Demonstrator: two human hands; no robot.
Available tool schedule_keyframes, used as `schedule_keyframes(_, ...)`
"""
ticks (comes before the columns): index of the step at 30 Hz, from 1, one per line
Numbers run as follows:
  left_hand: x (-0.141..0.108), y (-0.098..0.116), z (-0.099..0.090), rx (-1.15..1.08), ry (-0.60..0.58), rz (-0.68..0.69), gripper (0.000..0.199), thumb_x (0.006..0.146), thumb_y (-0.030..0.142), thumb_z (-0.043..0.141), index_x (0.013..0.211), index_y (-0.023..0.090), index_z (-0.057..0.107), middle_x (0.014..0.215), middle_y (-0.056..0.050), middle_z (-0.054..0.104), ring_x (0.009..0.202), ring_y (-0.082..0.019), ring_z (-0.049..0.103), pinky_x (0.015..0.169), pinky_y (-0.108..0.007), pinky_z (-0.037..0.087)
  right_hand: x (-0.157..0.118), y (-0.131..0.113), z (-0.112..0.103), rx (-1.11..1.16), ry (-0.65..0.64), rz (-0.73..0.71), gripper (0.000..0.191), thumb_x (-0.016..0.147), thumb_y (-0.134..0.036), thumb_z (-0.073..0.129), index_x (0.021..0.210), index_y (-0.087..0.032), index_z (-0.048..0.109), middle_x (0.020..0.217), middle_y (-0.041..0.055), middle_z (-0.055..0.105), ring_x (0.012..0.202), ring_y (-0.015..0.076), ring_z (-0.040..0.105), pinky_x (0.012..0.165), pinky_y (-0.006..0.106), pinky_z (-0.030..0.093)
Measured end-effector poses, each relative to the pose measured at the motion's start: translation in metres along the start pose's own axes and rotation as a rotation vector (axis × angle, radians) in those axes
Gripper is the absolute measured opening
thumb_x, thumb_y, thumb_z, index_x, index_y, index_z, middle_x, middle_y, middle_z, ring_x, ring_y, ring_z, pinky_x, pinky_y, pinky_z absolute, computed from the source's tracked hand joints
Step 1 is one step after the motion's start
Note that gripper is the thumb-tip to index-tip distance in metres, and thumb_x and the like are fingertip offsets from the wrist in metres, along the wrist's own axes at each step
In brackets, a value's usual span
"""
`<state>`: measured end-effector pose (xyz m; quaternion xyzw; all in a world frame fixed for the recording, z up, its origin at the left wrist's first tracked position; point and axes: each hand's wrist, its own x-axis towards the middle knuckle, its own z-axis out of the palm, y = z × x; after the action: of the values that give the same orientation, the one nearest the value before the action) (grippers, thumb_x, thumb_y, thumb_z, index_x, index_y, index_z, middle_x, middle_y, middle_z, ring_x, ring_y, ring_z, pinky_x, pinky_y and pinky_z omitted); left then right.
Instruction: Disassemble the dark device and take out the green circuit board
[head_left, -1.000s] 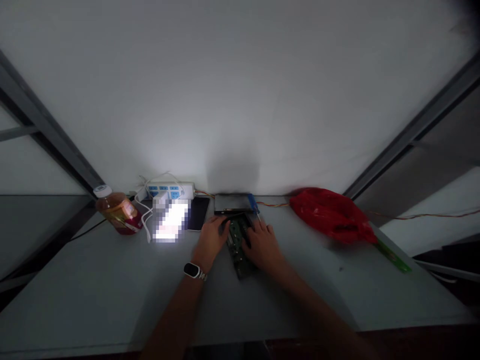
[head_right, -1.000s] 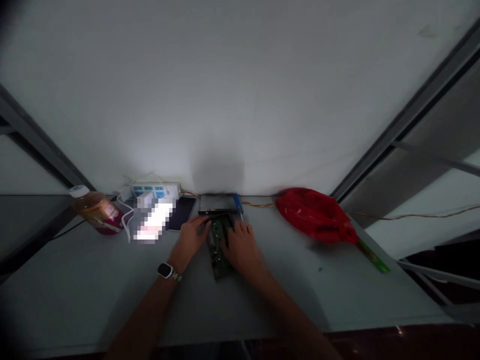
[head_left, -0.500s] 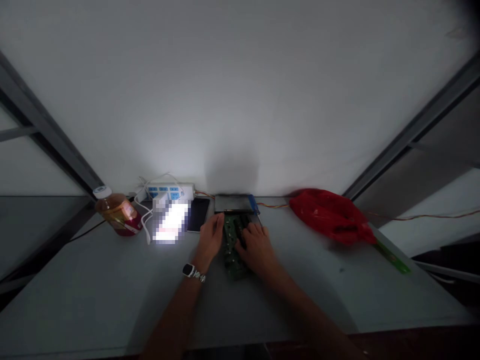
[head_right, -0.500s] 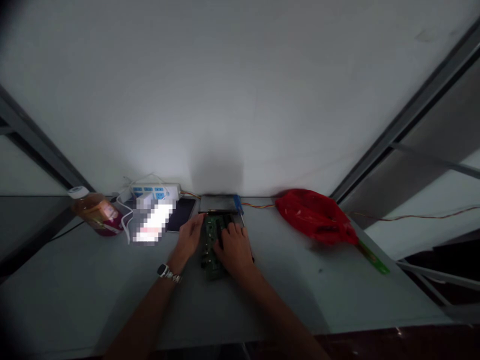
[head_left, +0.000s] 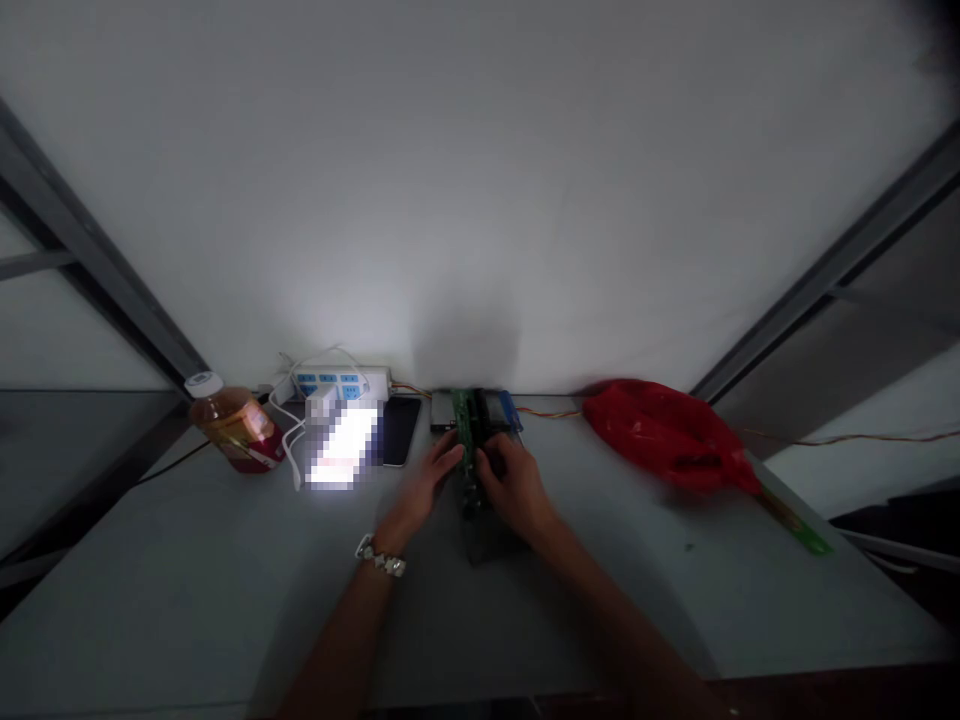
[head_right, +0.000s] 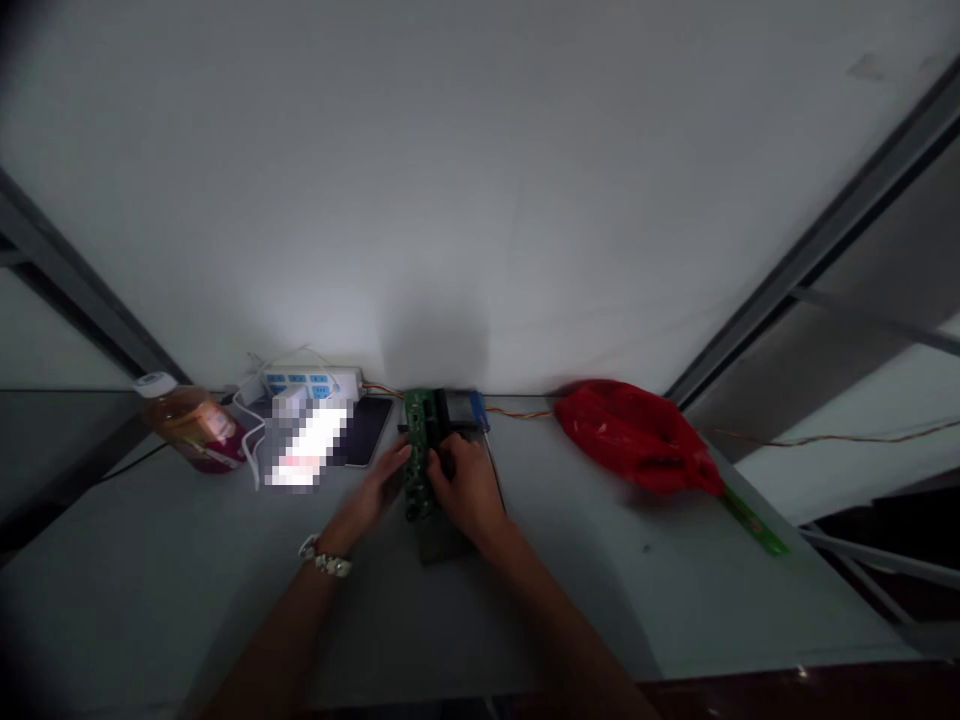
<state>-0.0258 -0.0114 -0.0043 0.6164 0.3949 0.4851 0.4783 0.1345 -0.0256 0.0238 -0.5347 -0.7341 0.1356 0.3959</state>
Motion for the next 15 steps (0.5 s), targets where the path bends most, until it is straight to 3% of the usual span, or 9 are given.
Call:
schedule_keyframes(3, -0.003, 0.001, 0.002, -0.136, -0.116, -0.105, 0.056, 0.092, 0.046, 0.057, 0.144, 0.025, 0.049, 0.136, -0.008, 0.062, 0.128, -0.026, 0.057, 0.104, -0.04, 0.05, -0.002, 0.01, 0.003, 0.094, -0.023, -0.022, 0.017, 0.097, -0.035, 0.046, 0.093, -0.021, 0.056, 0.076, 0.0038, 0.065, 0.072, 0.0195, 0.061, 0.064, 0.029, 0.046)
schedule_keyframes(9, -0.006, 0.012, -0.002, -0.281, -0.286, -0.134, 0.074, 0.08, 0.034, 0.075, 0.147, 0.033, 0.042, 0.149, -0.005, 0.049, 0.132, -0.027, 0.052, 0.105, -0.043, 0.05, -0.012, 0.027, 0.005, 0.213, -0.018, -0.101, 0.019, 0.098, -0.033, 0.043, 0.11, -0.021, 0.051, 0.099, 0.0107, 0.069, 0.092, 0.023, 0.066, 0.077, 0.034, 0.053)
schedule_keyframes(15, -0.002, 0.004, -0.003, -0.318, -0.366, -0.141, 0.076, 0.075, 0.023, 0.077, 0.144, 0.029, 0.044, 0.14, -0.01, 0.057, 0.124, -0.031, 0.059, 0.103, -0.049, 0.051, -0.016, 0.025, -0.005, 0.187, -0.029, -0.212, 0.021, 0.096, -0.027, 0.042, 0.115, -0.022, 0.049, 0.106, 0.0116, 0.065, 0.094, 0.024, 0.064, 0.083, 0.04, 0.053)
